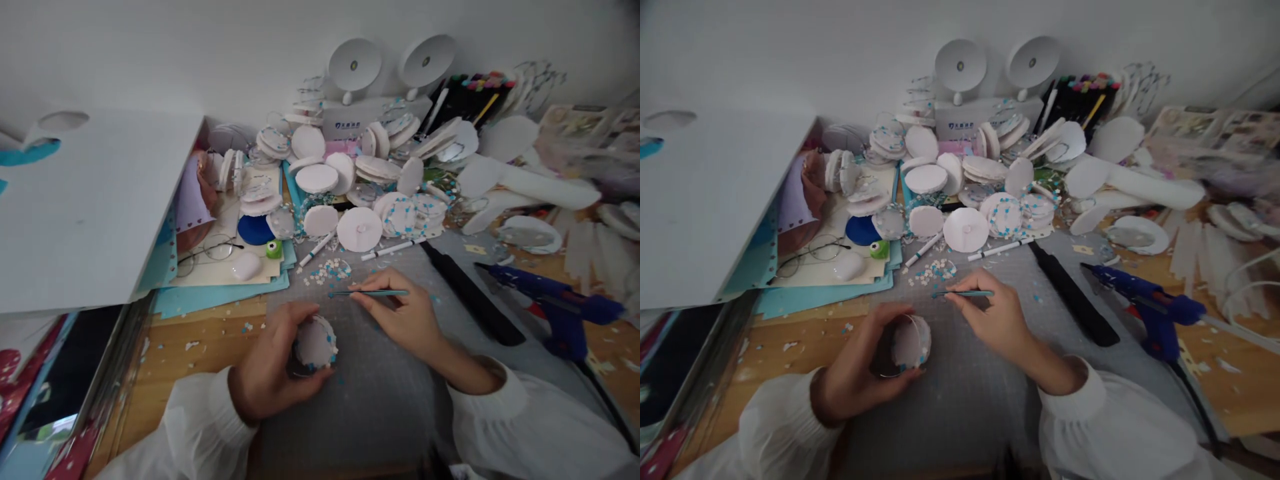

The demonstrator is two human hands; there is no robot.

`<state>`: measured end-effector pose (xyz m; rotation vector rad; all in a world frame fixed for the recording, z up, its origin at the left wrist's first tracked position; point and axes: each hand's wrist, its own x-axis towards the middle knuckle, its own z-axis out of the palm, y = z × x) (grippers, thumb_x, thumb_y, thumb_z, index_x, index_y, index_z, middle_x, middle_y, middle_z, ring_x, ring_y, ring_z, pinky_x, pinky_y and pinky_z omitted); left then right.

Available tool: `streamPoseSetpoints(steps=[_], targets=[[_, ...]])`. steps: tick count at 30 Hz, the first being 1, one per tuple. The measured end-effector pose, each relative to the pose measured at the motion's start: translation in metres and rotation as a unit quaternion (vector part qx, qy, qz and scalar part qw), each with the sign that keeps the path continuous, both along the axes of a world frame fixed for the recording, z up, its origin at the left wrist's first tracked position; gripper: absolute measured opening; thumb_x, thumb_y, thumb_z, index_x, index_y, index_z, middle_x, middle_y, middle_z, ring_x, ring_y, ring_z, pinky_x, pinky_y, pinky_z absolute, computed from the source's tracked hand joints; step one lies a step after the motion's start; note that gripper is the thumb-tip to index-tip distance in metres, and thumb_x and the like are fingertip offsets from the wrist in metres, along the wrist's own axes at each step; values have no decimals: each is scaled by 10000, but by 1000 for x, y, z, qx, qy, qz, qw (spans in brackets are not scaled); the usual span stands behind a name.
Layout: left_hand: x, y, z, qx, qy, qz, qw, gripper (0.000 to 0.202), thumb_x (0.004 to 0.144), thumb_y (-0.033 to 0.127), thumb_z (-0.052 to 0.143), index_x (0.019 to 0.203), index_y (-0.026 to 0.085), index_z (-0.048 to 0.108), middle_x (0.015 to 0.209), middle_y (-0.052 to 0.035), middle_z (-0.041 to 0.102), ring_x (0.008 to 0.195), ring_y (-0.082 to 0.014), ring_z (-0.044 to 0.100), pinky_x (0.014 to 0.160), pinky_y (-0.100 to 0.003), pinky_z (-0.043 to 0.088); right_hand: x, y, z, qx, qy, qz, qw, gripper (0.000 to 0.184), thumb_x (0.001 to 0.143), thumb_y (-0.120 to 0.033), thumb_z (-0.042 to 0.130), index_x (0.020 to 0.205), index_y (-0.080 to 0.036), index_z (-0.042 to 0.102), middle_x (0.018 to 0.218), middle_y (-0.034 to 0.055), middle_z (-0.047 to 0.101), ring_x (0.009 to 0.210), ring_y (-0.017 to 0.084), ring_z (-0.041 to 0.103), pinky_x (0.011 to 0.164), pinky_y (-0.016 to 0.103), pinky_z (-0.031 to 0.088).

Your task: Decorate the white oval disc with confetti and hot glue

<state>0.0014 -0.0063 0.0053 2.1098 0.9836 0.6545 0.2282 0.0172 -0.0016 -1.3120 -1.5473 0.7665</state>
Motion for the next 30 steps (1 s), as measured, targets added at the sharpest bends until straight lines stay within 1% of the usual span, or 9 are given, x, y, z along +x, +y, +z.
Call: streamPoseSetpoints(steps=[5,9,12,14,16,19,22,26,30], targets=[[-1,-1,-3,-25,-15,-12,999,784,713,297,719,1331,261,239,1211,-132,471,1080,-277,509,897,-427,463,-2,0,-1,25,-22,-2,999,77,725,-220,695,750,-219,622,756,10,690,721,157,655,654,288,507],[-3,-3,-1,-39,-69,-28,997,853,679,421,736,1364,238,261,1268,-151,446,1145,-316,471,950,-459,430,-3,0,0,29,-37,10,999,65,730,-207,684,739,-222,622,736,14,691,703,162,658,636,297,514],[-3,-2,4,-40,-117,2,992,602,789,380,618,1315,202,385,1258,-152,476,1167,-314,457,974,-462,397,-3,0,4,36,5,-7,999,101,711,-184,703,734,-232,617,745,10,685,722,166,667,664,310,525],[-3,0,8,-53,-138,50,988,343,865,298,524,1194,203,505,1170,-129,545,1116,-274,500,947,-422,408,-4,-2,10,33,65,-20,997,127,703,-173,710,717,-240,603,740,-2,667,733,171,676,668,314,533],[-2,3,10,-66,-156,99,980,193,897,256,481,1052,203,583,1050,-101,598,1032,-236,543,900,-379,425,-5,-5,17,30,124,-24,992,149,693,-163,714,698,-247,592,724,-15,638,727,176,684,656,316,540],[0,7,10,-78,-193,130,969,138,884,262,520,947,194,623,936,-79,619,943,-213,567,853,-350,437,-10,-14,26,41,179,-18,983,172,677,-133,718,695,-256,600,703,-22,613,700,179,689,637,319,555],[2,8,11,-77,-222,117,965,134,839,266,597,943,196,645,921,-76,627,926,-212,567,845,-348,440,-15,-24,28,52,193,2,980,207,671,-90,713,723,-267,617,706,-25,621,697,178,694,621,307,568],[6,7,11,-75,-232,107,964,176,791,262,663,959,208,662,933,-68,632,915,-202,578,834,-338,452,-19,-32,24,74,159,43,983,277,685,-37,686,789,-283,613,726,-31,647,728,165,694,636,298,567],[9,7,11,-91,-234,142,958,74,809,243,647,858,198,680,857,-61,653,851,-188,594,797,-333,471,-21,-32,19,77,148,63,984,290,693,-27,671,814,-282,604,749,-22,660,741,170,688,607,303,569]])
